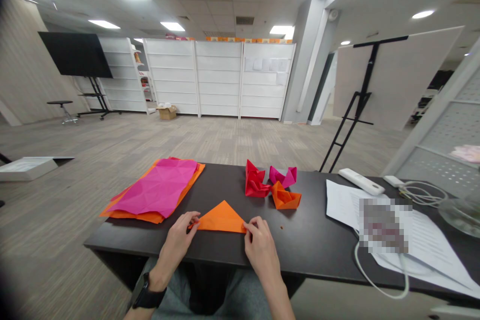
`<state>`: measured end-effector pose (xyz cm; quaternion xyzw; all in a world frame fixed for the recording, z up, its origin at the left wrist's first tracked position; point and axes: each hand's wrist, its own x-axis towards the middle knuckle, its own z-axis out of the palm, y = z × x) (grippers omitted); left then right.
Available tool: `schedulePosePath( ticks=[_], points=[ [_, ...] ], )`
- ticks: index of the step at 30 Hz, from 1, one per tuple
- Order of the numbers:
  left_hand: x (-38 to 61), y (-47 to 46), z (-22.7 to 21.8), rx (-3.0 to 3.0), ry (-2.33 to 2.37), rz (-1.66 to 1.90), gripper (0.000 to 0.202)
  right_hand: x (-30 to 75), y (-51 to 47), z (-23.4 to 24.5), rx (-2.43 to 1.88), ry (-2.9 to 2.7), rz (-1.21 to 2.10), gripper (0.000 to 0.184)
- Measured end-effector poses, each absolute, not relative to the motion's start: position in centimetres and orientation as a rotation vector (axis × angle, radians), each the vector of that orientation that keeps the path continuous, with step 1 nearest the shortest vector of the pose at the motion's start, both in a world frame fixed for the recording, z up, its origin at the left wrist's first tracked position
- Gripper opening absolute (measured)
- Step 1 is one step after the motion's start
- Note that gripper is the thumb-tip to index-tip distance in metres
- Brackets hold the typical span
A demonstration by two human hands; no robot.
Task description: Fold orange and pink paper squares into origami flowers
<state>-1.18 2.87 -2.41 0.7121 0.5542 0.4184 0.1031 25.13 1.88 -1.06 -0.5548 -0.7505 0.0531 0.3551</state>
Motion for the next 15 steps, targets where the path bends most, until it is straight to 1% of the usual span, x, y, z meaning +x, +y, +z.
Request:
schedulePosePath(
  ticks=[4, 7, 9, 11, 13, 15],
  points=[
    [-1.2, 2.1, -2.0, 2.254, 1.751, 1.146, 0.020, 24.9, 0.9, 0.1, -1.468, -2.055, 0.044, 0.035],
    [-1.3, 0.9, -1.9, 2.399, 1.796, 1.081, 0.021, 24.7, 0.0, 0.1, -1.541, -2.114, -0.081, 0.032],
    [-1.2, -0.2, -2.0, 2.469, 1.822, 1.046, 0.026, 24.4, -0.5, -0.5, -1.594, -2.127, -0.204, 0.033],
    [-0.9, -1.2, -2.0, 2.546, 1.826, 0.979, 0.034, 24.1, -0.9, -1.2, -1.639, -2.125, -0.304, 0.038],
    [-0.5, -1.9, -1.9, 2.615, 1.815, 0.897, 0.041, 23.8, -1.0, -1.8, -1.669, -2.124, -0.352, 0.042],
    [0.0, -2.2, -1.8, 2.615, 1.872, 0.825, 0.044, 23.5, -1.1, -2.0, -1.683, -2.133, -0.373, 0.042]
  ],
)
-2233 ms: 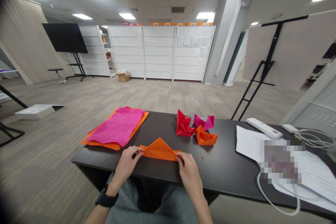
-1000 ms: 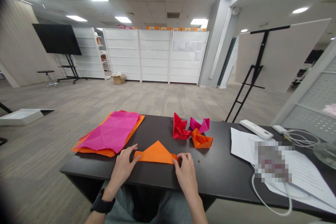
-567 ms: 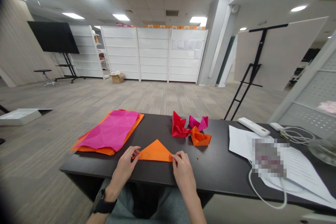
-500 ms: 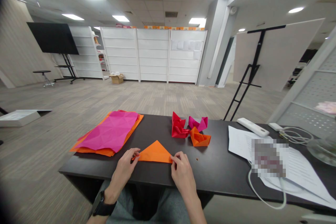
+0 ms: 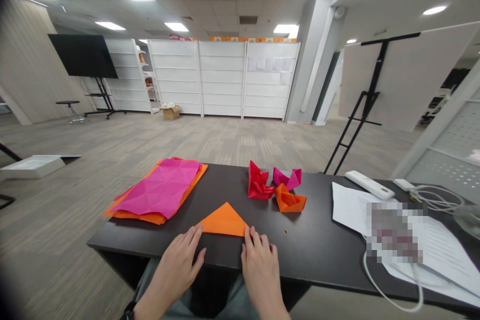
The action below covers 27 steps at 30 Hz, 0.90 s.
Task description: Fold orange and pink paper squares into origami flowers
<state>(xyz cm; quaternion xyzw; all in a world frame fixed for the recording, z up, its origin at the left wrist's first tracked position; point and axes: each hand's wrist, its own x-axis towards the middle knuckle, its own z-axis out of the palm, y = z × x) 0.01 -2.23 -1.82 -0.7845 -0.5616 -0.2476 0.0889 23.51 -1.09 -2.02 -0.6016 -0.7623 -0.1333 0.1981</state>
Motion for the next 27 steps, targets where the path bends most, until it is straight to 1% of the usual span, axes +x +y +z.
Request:
schedulePosePath(
  ticks=[4, 6, 10, 15, 21, 24, 27],
  points=[
    [0.9, -2.2, -1.9, -2.239, -1.747, -0.716, 0.039, 22.9, -1.2, -2.2, -1.684, -2.131, -0.410, 0.042],
    [1.3, -2.1, -1.9, -2.224, -1.738, -0.743, 0.036, 22.7, -1.3, -2.5, -1.667, -2.130, -0.402, 0.045],
    [1.8, -2.1, -1.9, -2.203, -1.756, -0.765, 0.039, 22.5, -1.6, -3.2, -1.662, -2.138, -0.395, 0.055],
    [1.2, -2.2, -1.7, -2.245, -1.797, -0.759, 0.039, 24.0, -2.0, -2.7, -1.628, -2.210, -0.251, 0.044],
    [0.2, -2.4, -1.8, -2.327, -1.743, -0.757, 0.043, 24.9, -2.3, -1.6, -1.571, -2.276, -0.113, 0.045],
    [0.2, -2.4, -1.7, -2.315, -1.748, -0.733, 0.044, 25.0, -2.3, -1.6, -1.580, -2.272, -0.053, 0.046],
    [0.3, -2.4, -1.7, -2.312, -1.737, -0.703, 0.044, 25.7, -2.1, -2.0, -1.588, -2.264, 0.080, 0.046]
  ],
)
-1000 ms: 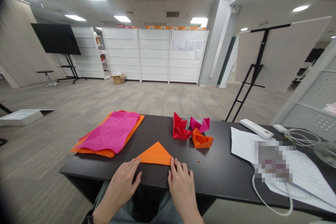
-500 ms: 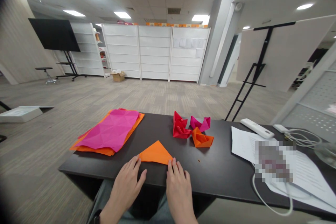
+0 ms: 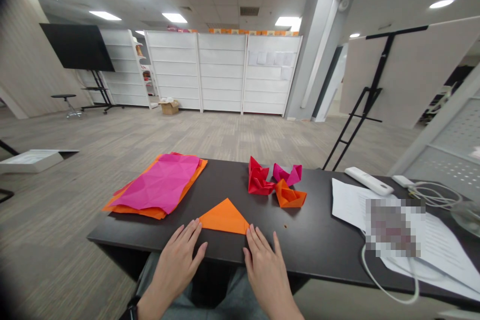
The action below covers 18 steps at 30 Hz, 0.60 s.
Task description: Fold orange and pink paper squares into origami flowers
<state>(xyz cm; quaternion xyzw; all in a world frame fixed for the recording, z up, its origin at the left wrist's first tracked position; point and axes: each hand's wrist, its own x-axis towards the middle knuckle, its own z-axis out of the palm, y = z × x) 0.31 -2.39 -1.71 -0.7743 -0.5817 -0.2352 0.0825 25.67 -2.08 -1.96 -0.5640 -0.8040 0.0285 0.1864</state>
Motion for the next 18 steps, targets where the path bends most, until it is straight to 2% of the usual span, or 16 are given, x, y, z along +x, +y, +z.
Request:
schedulePosePath(
  ticks=[3, 6, 10, 13, 16, 18],
  points=[
    [0.3, -2.4, -2.2, -2.295, -1.711, -0.688, 0.045, 26.1, -1.7, -2.4, -1.625, -2.192, 0.183, 0.044],
    [0.0, -2.3, -3.0, -2.294, -1.654, -0.701, 0.045, 25.1, -0.9, -2.1, -1.673, -2.084, 0.108, 0.043],
    [-0.9, -1.8, -3.3, -2.356, -1.620, -0.822, 0.044, 22.4, 0.5, -0.6, -1.482, -2.205, 0.045, 0.045],
    [-1.4, -1.5, -2.2, -2.269, -1.716, -1.125, 0.040, 21.5, 1.2, 0.4, -1.431, -2.222, 0.107, 0.033],
    [-0.8, -1.0, -0.8, -1.989, -1.937, -1.506, 0.035, 21.6, 1.5, 0.8, -1.445, -2.059, 0.160, 0.032],
    [0.2, -0.3, 0.0, -2.022, -2.140, -1.660, 0.032, 21.6, 1.5, 1.0, -1.405, -1.939, 0.241, 0.029]
  ],
)
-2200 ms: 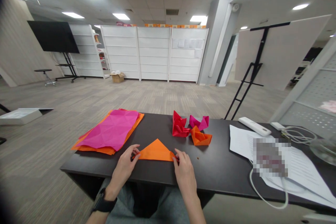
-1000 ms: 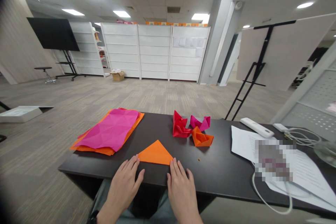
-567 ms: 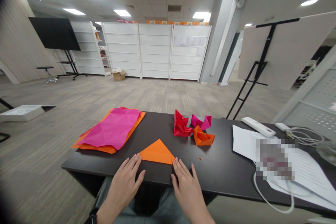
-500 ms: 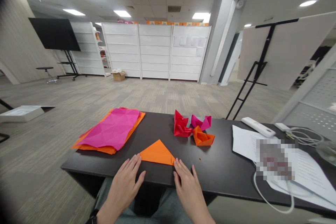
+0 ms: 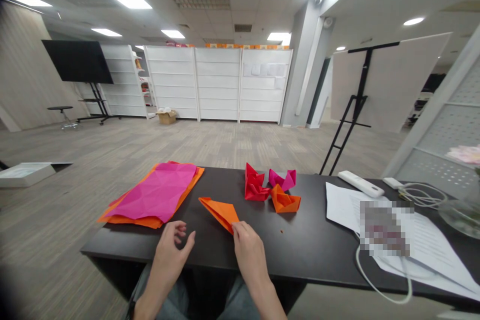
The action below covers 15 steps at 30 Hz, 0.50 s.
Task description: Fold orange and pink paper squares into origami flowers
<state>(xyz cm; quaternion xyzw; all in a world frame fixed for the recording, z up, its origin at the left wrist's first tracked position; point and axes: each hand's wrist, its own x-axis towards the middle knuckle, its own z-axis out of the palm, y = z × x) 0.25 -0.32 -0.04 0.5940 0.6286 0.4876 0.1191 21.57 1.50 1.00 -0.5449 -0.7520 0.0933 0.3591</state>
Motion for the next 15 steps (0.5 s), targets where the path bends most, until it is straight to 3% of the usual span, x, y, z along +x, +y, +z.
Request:
schedulePosePath(
  ticks=[3, 7, 12, 15],
  points=[
    [2.5, 1.3, 0.8, 1.549, 1.536, 1.183, 0.036, 20.8, 1.4, 1.4, -1.319, -1.800, 0.356, 0.023],
    [4.6, 3.1, 1.9, 1.491, 1.441, 1.220, 0.033, 19.6, 1.2, 2.2, -1.253, -1.728, 0.438, 0.019],
    [5.2, 2.8, 3.3, 1.612, 1.542, 1.243, 0.007, 19.1, 0.7, 3.0, -1.223, -1.715, 0.529, 0.020],
    [5.0, 2.6, 3.7, 1.678, 1.750, 1.250, 0.016, 18.9, 0.8, 3.0, -1.280, -1.646, 0.539, 0.019]
  ],
)
